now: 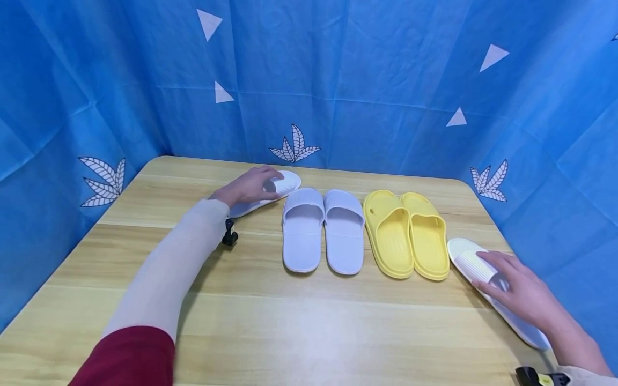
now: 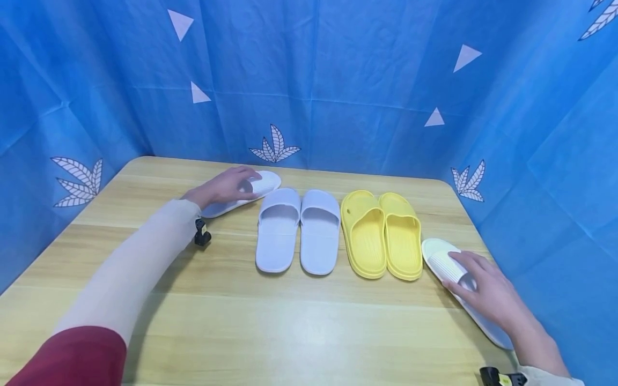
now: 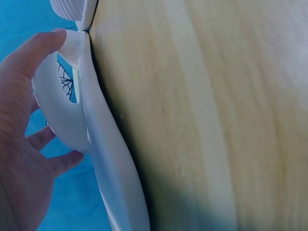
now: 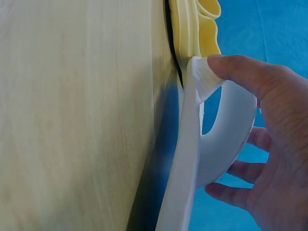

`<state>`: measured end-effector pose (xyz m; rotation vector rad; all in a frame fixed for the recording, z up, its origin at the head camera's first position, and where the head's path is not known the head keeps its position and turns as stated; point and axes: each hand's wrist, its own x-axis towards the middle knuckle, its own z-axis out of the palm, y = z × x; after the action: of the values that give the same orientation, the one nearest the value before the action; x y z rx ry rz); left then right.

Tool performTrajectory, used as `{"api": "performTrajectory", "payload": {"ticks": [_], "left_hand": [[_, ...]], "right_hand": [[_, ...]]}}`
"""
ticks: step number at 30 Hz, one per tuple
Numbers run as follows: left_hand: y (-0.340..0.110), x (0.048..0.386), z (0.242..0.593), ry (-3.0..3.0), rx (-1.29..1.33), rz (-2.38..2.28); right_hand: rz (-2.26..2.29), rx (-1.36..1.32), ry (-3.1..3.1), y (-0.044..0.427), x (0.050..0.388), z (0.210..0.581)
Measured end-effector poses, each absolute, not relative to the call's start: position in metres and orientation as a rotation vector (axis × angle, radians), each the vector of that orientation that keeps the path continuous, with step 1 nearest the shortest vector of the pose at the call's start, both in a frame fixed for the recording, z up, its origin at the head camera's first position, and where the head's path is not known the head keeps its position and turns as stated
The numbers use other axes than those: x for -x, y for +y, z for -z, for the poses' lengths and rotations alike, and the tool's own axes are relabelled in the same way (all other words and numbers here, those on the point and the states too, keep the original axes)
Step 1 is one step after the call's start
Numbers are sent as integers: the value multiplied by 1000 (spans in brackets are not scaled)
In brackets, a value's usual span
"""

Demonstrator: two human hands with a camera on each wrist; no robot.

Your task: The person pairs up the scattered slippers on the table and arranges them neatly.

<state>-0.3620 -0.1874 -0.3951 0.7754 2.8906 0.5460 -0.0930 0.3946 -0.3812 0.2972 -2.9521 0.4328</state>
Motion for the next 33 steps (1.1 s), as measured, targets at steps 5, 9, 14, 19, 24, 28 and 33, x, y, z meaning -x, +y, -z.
{"api": "performTrajectory", "payload": {"ticks": [5,9,14,19,24,28,33], "left_hand": [[-191,360,395,2896,-769,-540],[-194,358,394,2898,-760,-538],[-198,354,392,2891,-786,-548],[-203,347,390,2904,-790,-558],[-207,342,391,2930,-793,-534],[-211,337,392,2933,-799,-520],[-214,332,394,2949,-796,-490]], "right_hand": [[-463,-330,-2903,395,90,380],[-483,-371,-2866,392,88,380],[-517,-424,-2831,384,85,381],[-525,-508,-2775,375,86,383],[-499,-557,-2760,363,85,383],[-498,-595,-2782,353,84,384],[-489,-642,-2802,342,81,386]]}}
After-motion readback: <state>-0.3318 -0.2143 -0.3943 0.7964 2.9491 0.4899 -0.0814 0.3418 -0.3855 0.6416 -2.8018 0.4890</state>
